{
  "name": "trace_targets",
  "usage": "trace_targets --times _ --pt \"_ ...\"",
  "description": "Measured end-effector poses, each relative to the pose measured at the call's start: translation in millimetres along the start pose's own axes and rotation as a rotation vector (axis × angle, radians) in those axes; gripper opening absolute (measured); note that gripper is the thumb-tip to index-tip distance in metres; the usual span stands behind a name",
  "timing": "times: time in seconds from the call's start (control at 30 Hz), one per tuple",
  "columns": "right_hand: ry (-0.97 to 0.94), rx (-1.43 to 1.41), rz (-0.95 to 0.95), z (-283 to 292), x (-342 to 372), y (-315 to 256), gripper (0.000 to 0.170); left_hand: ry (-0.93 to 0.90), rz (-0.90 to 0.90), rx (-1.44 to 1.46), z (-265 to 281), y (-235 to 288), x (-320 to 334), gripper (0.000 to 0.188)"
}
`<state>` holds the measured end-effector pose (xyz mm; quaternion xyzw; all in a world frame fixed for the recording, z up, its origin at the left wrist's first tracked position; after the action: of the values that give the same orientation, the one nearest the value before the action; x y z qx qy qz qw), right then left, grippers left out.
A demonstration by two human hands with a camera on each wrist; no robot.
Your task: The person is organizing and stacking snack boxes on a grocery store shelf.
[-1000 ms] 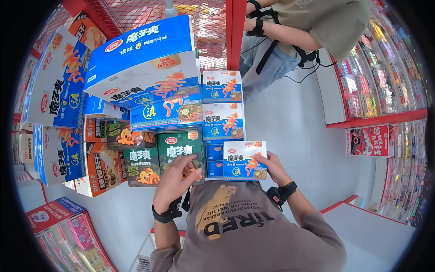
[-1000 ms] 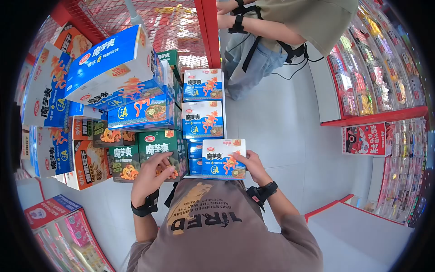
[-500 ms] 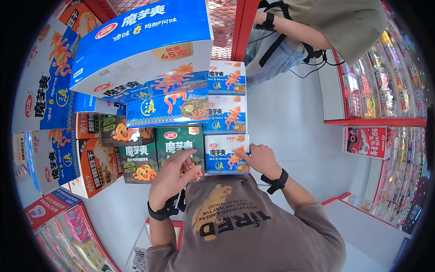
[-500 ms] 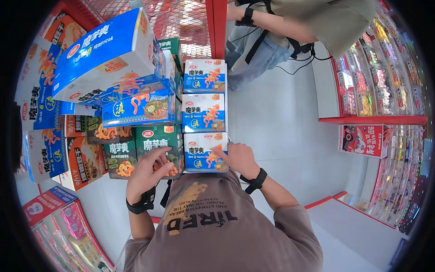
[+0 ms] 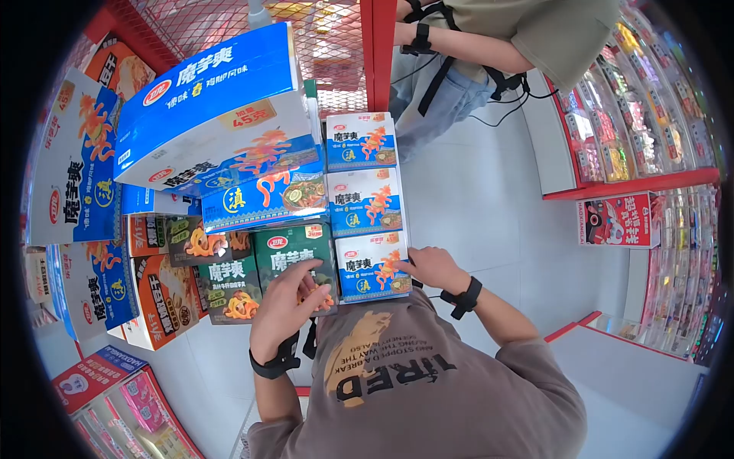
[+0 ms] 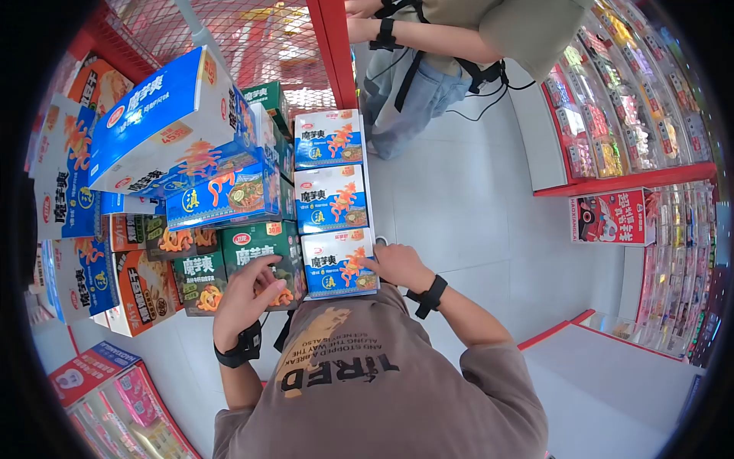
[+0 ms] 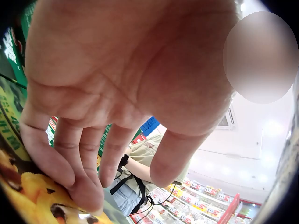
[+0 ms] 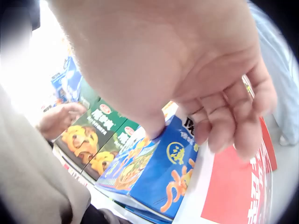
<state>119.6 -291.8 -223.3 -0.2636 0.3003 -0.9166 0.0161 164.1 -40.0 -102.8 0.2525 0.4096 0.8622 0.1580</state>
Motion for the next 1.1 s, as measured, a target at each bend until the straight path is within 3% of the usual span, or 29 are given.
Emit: trace_targets --times 0.23,0.3,0.33,0.47,0.57,0.7,0.77,0.83,0.93,1.1 --pt "0.083 0.100 -0.015 20 -3 -9 0.047 0.057 -0.005 0.018 1 3 7 0.039" --pt "0.098 -0.073 0.073 34 -6 -21 0.039 0.082 -0.094 -0.041 2 6 10 0.037" --pt "0.105 -0.160 0.123 46 -7 -30 0.036 0.078 -0.012 0.041 4 4 13 0.036" --pt "0.164 -0.500 0.393 115 3 -85 0.026 0.288 -0.131 -0.046 39 25 38 0.029" --pt "0.368 -0.533 0.768 188 15 -142 0.049 0.443 -0.180 -0.066 79 47 54 0.028" --pt "0.472 -0.536 0.981 243 8 -223 0.090 0.716 -0.375 -0.332 108 98 56 0.027" --pt "0.476 -0.521 0.990 241 -19 -244 0.108 0.694 -0.373 -0.497 103 110 44 0.038" --pt "0.368 -0.615 0.962 232 -33 -263 0.106 0.696 -0.341 -0.537 96 104 26 0.044" --pt "0.388 -0.638 0.962 229 -47 -263 0.097 0.719 -0.275 -0.588 91 96 15 0.047" --pt "0.451 -0.895 1.090 274 -14 -208 0.068 0.736 -0.252 -0.603 88 95 13 0.051"
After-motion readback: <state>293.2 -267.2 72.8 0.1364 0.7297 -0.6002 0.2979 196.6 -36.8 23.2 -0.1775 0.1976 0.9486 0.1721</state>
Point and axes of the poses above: each hand's wrist, its own x-axis away from the middle knuckle, its own z-axis out of the back of the hand, y = z × x, the point moved 8 cm from there along -x, towards the middle knuckle, and after that the axes turned 8 degrees about -x, right-handed, at the moved point
